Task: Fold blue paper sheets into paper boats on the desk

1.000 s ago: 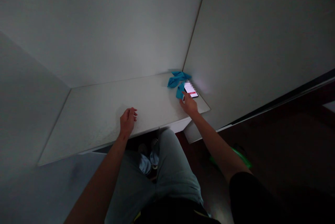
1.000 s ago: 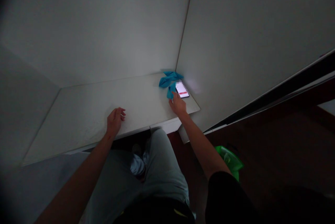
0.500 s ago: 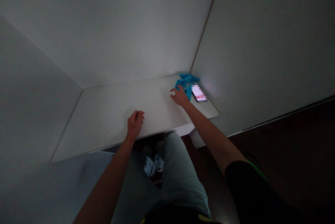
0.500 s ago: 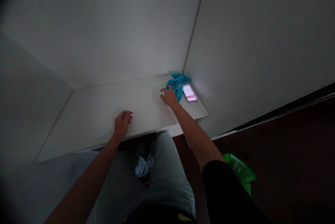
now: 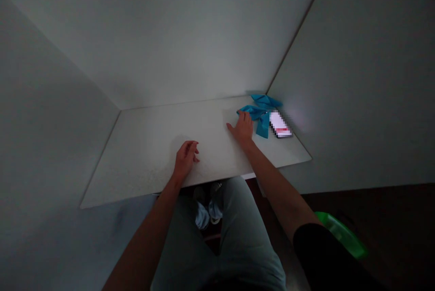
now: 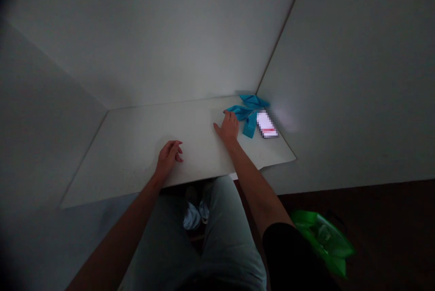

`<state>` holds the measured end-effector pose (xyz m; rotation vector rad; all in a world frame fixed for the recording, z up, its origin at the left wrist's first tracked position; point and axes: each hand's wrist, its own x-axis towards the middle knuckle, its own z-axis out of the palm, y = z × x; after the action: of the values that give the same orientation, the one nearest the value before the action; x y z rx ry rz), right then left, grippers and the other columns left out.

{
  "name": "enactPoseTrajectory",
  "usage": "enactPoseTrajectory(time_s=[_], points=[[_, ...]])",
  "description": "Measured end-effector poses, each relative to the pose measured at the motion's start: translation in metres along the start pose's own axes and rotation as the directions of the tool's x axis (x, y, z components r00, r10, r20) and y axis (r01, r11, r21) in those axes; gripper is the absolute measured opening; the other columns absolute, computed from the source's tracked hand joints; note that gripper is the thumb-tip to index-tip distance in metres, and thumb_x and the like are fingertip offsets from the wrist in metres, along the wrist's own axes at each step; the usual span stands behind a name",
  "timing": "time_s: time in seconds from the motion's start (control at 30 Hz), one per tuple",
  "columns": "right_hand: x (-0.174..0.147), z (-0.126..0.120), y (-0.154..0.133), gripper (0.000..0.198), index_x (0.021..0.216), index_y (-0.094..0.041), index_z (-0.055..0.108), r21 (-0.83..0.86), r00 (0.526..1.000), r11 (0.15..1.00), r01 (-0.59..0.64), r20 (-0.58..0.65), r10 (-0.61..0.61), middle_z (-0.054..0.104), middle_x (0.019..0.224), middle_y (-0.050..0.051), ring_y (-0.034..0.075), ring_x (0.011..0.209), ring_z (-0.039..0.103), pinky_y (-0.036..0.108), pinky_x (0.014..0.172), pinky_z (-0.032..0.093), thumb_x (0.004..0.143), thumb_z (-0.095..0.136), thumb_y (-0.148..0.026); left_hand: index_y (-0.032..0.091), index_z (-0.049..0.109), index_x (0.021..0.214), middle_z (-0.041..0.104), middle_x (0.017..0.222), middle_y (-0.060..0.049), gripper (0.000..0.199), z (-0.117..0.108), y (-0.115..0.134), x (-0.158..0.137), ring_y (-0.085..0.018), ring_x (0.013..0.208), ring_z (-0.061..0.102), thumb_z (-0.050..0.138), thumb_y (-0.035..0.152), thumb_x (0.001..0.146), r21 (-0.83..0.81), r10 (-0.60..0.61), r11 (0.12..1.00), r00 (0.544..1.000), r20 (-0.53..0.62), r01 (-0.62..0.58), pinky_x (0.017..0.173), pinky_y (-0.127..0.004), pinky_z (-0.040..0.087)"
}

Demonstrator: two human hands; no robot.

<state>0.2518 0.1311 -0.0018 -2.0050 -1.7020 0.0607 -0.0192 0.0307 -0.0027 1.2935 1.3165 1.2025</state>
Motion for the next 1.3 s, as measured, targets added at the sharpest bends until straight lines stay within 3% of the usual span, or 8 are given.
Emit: enactPoseTrajectory(time_s=[0.23, 0.37, 0.53, 0.63, 0.77, 0.9, 1.1, 1.3], points=[[0.001, 0.012, 0.011, 0.059, 0.149, -0.017, 0.065, -0.070, 0.997, 0.997, -0.036, 0.067, 0.041, 0.060, 0.163, 0.024, 0.047, 0.158, 0.042, 0.067, 0.129, 0.026, 0.109, 0.059, -0.060, 0.021, 0.071, 0.112, 0.066, 0.081, 0.000, 0.047, -0.005, -0.007, 0.032, -0.010, 0.050, 0.049, 0.063, 0.066, 0.100, 0.033, 0.035, 0.999, 0.999, 0.029, -0.036, 0.046, -0.025, 0.043], [-0.007, 0.015, -0.008, 0.054, 0.146, -0.014, 0.065, -0.022, 0.979, 0.989, 0.143, 0.151, -0.138, 0.071, 0.150, 0.023, 0.038, 0.143, 0.061, 0.060, 0.132, 0.023, 0.111, 0.059, -0.055, 0.021, 0.073, 0.113, 0.070, 0.090, -0.004, 0.040, -0.005, -0.008, 0.064, -0.016, 0.070, 0.062, 0.065, 0.059, 0.100, 0.152, 0.126, 0.981, 0.992, -0.024, -0.121, 0.057, -0.028, 0.047], [-0.026, 0.024, -0.053, 0.038, 0.131, -0.020, 0.073, 0.208, 0.765, 0.812, 0.545, 0.273, -0.583, 0.077, 0.140, 0.017, 0.033, 0.131, 0.069, 0.049, 0.117, 0.039, 0.112, 0.059, -0.050, 0.023, 0.066, 0.144, 0.067, 0.140, -0.016, 0.065, -0.010, -0.016, 0.115, -0.029, 0.120, 0.068, 0.083, 0.050, 0.087, 0.335, 0.390, 0.860, 0.919, 0.052, -0.384, 0.096, -0.043, 0.060], [-0.019, 0.029, -0.069, 0.029, 0.115, -0.025, 0.077, 0.384, 0.629, 0.666, 0.640, 0.236, -0.741, 0.083, 0.121, 0.010, 0.028, 0.116, 0.072, 0.045, 0.104, 0.044, 0.112, 0.057, -0.046, 0.020, 0.066, 0.148, 0.069, 0.141, -0.017, 0.068, -0.019, -0.023, 0.147, -0.030, 0.117, 0.070, 0.085, 0.037, 0.084, 0.372, 0.366, 0.836, 0.915, 0.172, -0.404, 0.103, -0.046, 0.059], [0.018, 0.037, -0.071, 0.033, 0.081, -0.025, 0.064, 0.425, 0.807, 0.745, 0.514, 0.056, -0.589, 0.069, 0.076, 0.002, 0.021, 0.077, 0.063, 0.039, 0.087, 0.044, 0.108, 0.054, -0.041, 0.023, 0.080, 0.125, 0.079, 0.120, -0.011, 0.030, -0.028, -0.029, 0.175, -0.025, 0.108, 0.075, 0.062, 0.028, 0.101, 0.329, 0.306, 0.864, 0.916, 0.258, -0.381, 0.102, -0.042, 0.059], [0.049, 0.051, -0.069, 0.029, 0.078, -0.026, 0.053, 0.500, 0.926, 0.795, 0.343, -0.040, -0.375, 0.058, 0.073, 0.000, 0.019, 0.070, 0.053, 0.035, 0.075, 0.043, 0.099, 0.063, -0.044, 0.026, 0.085, 0.109, 0.082, 0.104, -0.008, 0.025, -0.028, -0.032, 0.180, -0.025, 0.098, 0.076, 0.062, 0.036, 0.105, 0.358, 0.302, 0.855, 0.921, 0.246, -0.376, 0.094, -0.039, 0.060], [0.057, 0.063, -0.068, 0.026, 0.106, -0.026, 0.059, 0.638, 0.944, 0.748, 0.181, 0.100, -0.314, 0.068, 0.088, 0.000, 0.017, 0.071, 0.057, 0.032, 0.070, 0.045, 0.087, 0.071, -0.039, 0.027, 0.084, 0.111, 0.080, 0.085, -0.003, 0.023, -0.020, -0.033, 0.182, -0.020, 0.069, 0.069, 0.082, 0.041, 0.093, 0.443, 0.274, 0.819, 0.927, 0.257, -0.365, 0.066, -0.031, 0.051], [0.070, 0.069, -0.063, 0.022, 0.105, -0.024, 0.066, 0.682, 0.856, 0.713, 0.166, 0.259, -0.447, 0.069, 0.082, 0.000, 0.018, 0.072, 0.059, 0.032, 0.070, 0.046, 0.091, 0.067, -0.041, 0.023, 0.072, 0.088, 0.071, 0.071, 0.000, 0.023, -0.019, -0.028, 0.199, -0.016, 0.063, 0.062, 0.073, 0.043, 0.098, 0.378, 0.272, 0.848, 0.917, 0.292, -0.372, 0.058, -0.027, 0.043]])
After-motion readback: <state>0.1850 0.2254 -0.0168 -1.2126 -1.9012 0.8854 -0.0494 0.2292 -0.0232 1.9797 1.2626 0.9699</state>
